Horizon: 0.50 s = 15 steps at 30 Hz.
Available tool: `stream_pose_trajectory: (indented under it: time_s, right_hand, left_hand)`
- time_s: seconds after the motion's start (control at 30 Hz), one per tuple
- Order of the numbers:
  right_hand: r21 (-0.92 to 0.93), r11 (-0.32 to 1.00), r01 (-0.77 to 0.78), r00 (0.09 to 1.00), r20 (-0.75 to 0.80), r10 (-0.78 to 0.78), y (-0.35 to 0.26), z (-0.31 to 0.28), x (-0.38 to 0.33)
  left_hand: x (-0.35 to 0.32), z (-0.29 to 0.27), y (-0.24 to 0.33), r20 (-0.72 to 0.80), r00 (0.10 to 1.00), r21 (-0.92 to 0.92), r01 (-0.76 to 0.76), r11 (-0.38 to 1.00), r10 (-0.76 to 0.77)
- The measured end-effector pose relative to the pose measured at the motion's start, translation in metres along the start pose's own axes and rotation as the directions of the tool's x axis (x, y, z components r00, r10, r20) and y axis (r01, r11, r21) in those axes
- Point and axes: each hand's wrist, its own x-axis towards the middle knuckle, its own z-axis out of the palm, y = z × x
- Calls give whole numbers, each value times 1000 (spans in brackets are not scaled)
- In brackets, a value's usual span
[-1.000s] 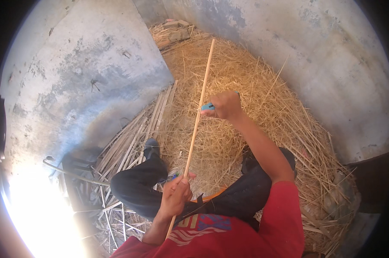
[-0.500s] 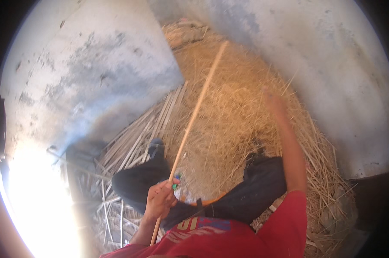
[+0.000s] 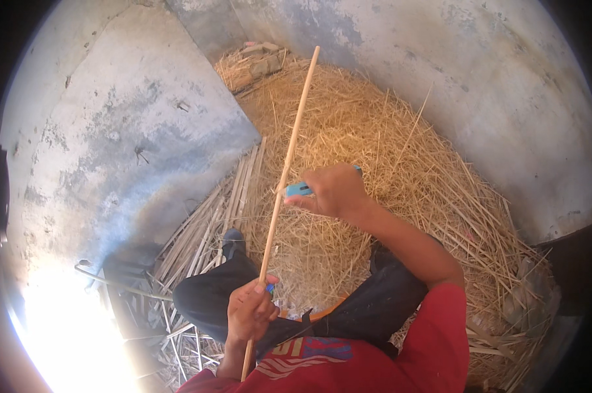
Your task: The person sits on a straw-covered floor and uses a small knife to peel the outer layer off a long bamboo stick. They hold the stick with one hand and scrape the blade along its length, removing thin strips of material.
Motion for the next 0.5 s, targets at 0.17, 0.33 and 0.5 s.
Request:
stream_pose_trajectory:
  time_s: [0.17, 0.33, 0.5]
  right_hand:
    - [-129, 991, 34, 990, -128, -51, 29, 13, 5]
    - [-207, 969, 135, 976, -141, -166, 45, 24, 10]
    - [-171, 970, 172, 980, -67, -185, 58, 41, 12]
  left_hand:
    - [-6, -1, -4, 34, 999, 35, 5, 999, -6]
    - [-7, -4, -8, 45, 999, 60, -1, 998, -1]
    - [-1, -9, -12, 16, 1000, 104, -10, 995, 9]
